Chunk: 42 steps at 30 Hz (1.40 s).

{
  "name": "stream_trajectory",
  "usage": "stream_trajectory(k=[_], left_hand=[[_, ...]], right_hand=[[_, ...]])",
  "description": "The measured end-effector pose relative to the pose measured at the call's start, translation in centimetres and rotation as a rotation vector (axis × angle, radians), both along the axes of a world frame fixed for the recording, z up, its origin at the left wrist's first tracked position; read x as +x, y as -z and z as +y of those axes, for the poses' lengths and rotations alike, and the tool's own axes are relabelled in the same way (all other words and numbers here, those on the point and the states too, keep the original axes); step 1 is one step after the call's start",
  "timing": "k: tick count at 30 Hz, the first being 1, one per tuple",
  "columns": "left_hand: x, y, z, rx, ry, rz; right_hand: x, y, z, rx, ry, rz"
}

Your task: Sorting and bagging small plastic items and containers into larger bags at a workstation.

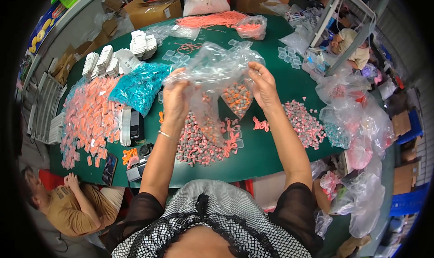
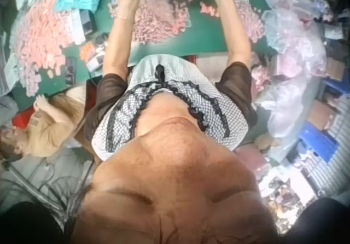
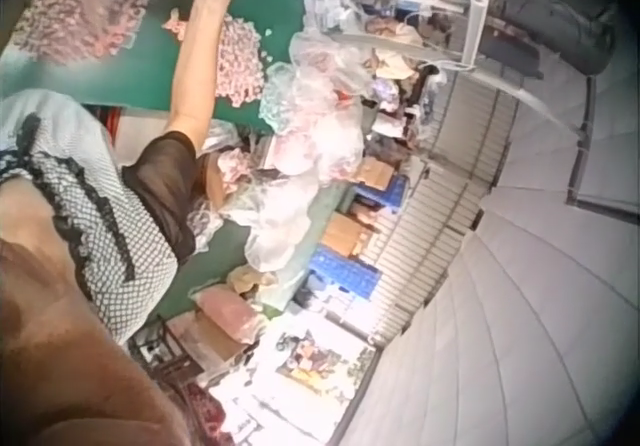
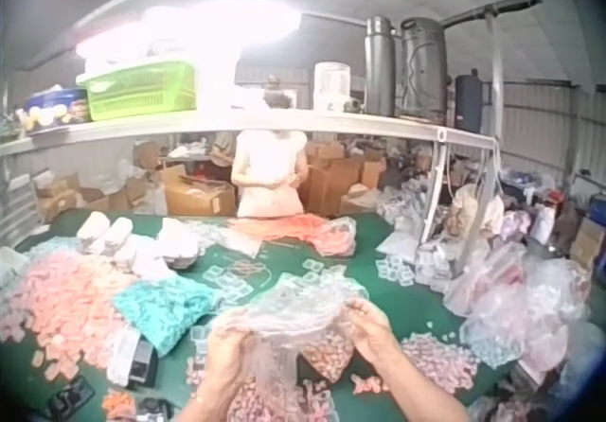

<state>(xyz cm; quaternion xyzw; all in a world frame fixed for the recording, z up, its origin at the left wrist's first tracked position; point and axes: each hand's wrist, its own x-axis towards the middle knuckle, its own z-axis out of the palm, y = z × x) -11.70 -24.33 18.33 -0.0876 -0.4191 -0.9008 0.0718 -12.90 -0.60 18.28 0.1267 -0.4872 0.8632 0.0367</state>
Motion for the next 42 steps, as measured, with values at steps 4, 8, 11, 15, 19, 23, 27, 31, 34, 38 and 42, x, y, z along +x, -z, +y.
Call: stream_trajectory(k=[4,8,11,15,19,23,27,31,34,38,42], left_hand=[[-0.3,-0.2,-1.0,0.052,-0.053,0.009],[0.3,-1.0,0.8,0.112,-0.008,0.047],[0.5,-1.2,2.5,0.114,-0.032,0.022],[1.0,-1.4,3.7,0.102,-0.036,0.042],[1.8,-1.2,4.3,0.118,-0.019,-0.023],[2.3,0.8,3.9,0.127,-0.004,-0.035],[3.1,1.0,3.3,0.135,0.004,-0.014],[4.7,0.4,2.9,0.142,-0.041,-0.033],[5.9,0.4,2.3,0.086,-0.048,-0.082],[7.9,0.4,2.5,-0.014,0.043,-0.044],[9.0,-1.2,1.2,-0.428,0.114,0.239]], right_hand=[[-1.6,2.2,2.7,0.064,0.151,0.022],[-3.9,4.6,5.5,0.142,0.312,0.038],[-5.4,5.9,7.0,0.234,0.39,0.044],[-6.7,12.3,9.7,0.742,0.608,0.187],[-5.6,16.8,12.2,1.064,0.651,0.021],[-4.3,16.5,13.2,1.047,0.612,-0.033],[-3.3,16.6,13.0,1.093,0.759,0.098],[0.4,14.7,11.1,1.166,0.94,0.16],[4.6,11.4,6.2,0.642,0.268,-0.065],[9.4,7.0,-1.6,0.506,-0.16,0.302],[11.2,7.6,-3.9,0.123,-0.1,-0.156]])
